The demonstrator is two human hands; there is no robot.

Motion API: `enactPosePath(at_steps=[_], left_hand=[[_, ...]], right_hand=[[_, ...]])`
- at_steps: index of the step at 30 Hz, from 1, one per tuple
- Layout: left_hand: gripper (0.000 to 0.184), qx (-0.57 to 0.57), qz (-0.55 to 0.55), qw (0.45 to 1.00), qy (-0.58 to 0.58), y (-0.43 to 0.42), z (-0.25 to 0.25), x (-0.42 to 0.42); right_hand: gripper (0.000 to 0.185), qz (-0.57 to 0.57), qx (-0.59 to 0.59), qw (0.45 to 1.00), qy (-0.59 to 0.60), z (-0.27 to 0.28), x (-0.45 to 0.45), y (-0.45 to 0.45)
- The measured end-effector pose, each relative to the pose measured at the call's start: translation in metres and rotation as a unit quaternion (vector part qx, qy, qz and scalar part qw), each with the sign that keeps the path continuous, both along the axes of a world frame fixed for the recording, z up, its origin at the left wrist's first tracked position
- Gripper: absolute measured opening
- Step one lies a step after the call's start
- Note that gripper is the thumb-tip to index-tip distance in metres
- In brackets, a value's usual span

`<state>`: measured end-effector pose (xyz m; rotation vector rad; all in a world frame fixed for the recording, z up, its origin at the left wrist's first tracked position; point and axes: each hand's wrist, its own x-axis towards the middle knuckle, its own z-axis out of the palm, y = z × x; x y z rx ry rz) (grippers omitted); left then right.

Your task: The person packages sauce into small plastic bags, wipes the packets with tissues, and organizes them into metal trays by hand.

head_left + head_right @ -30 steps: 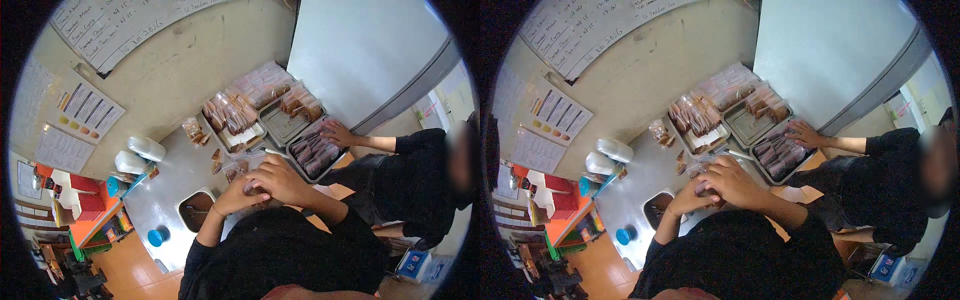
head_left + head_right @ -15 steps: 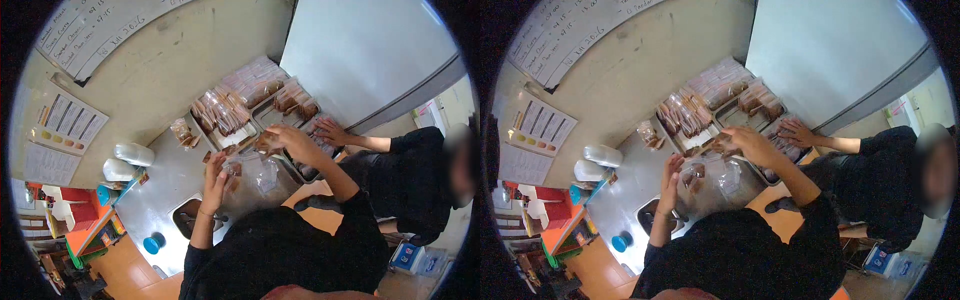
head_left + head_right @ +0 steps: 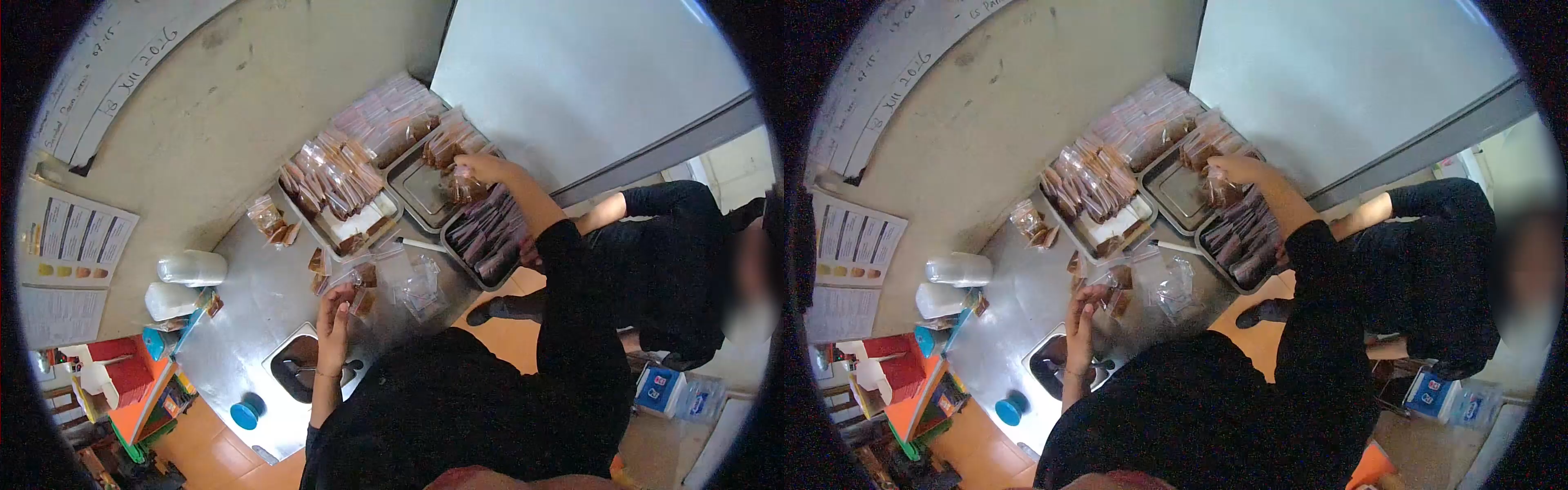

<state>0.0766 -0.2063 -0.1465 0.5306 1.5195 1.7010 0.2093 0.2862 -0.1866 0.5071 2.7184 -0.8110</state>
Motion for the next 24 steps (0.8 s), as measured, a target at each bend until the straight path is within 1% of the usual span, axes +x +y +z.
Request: enactPosePath(at_steps=[2, 3, 4, 5, 6, 7, 9, 10, 12, 13, 15, 16, 18, 19, 21, 22, 24], left_hand=[[0.033, -0.019, 0.008, 1.0, -0.003, 0.0, 0.0, 0.0], [0.032, -0.037, 0.023, 0.999, -0.002, 0.0, 0.0, 0.0], [0.032, -0.041, 0.006, 0.998, 0.055, -0.002, 0.0, -0.004], [0.032, -0.043, 0.004, 0.998, 0.052, -0.002, -0.005, -0.006], [0.031, -0.039, 0.007, 0.998, 0.04, -0.002, -0.01, -0.007], [0.031, -0.035, 0.011, 0.999, 0.029, -0.003, -0.014, -0.007], [0.03, -0.039, 0.012, 0.999, 0.023, -0.002, -0.016, -0.008], [0.03, -0.041, 0.013, 0.999, 0.02, -0.002, -0.017, -0.009], [0.029, -0.042, 0.019, 0.999, 0.016, -0.002, -0.021, -0.009], [0.029, -0.041, 0.024, 0.999, 0.015, -0.002, -0.023, -0.009], [0.032, -0.047, 0.022, 0.999, 0.014, -0.003, -0.025, -0.009], [0.034, -0.052, 0.024, 0.998, 0.015, -0.002, -0.026, -0.009], [0.034, -0.054, 0.019, 0.998, 0.018, -0.002, -0.026, -0.009], [0.034, -0.057, 0.018, 0.998, 0.022, -0.001, -0.024, -0.009], [0.034, -0.066, 0.013, 0.998, 0.022, 0.002, -0.018, -0.007], [0.034, -0.062, 0.013, 0.998, 0.025, 0.001, -0.018, -0.006], [0.032, -0.061, 0.018, 0.997, 0.036, -0.002, -0.025, -0.004]], right_hand=[[0.018, 0.072, -0.015, 0.996, 0.046, -0.027, -0.004, 0.018], [0.018, 0.067, -0.017, 0.997, 0.043, -0.031, -0.007, 0.023], [0.019, 0.061, 0.001, 0.998, 0.001, -0.036, -0.012, 0.026], [0.021, 0.056, 0.018, 0.997, -0.04, -0.04, -0.018, 0.029], [0.025, 0.076, 0.065, 0.993, -0.068, -0.044, -0.023, 0.033], [0.025, 0.075, 0.062, 0.993, -0.07, -0.04, -0.025, 0.03], [0.025, 0.09, 0.118, 0.989, -0.016, -0.03, -0.028, 0.027], [0.025, 0.09, 0.116, 0.989, -0.018, -0.026, -0.03, 0.022], [0.019, 0.047, 0.14, 0.986, 0.079, -0.018, -0.032, 0.014], [0.019, 0.045, 0.142, 0.986, 0.077, -0.012, -0.036, 0.012], [0.033, 0.036, 0.24, 0.967, -0.08, -0.001, -0.04, 0.006], [0.033, 0.031, 0.242, 0.966, -0.08, -0.001, -0.035, 0.007], [0.027, 0.051, 0.292, 0.95, 0.097, -0.004, -0.02, 0.007], [0.027, 0.047, 0.295, 0.949, 0.098, -0.003, -0.011, 0.008], [0.023, -0.016, 0.208, 0.968, 0.138, 0.006, 0.007, 0.003], [0.023, -0.022, 0.213, 0.967, 0.14, 0.008, 0.016, -0.003], [0.025, -0.091, 0.282, 0.939, 0.175, 0.007, 0.036, -0.015]])
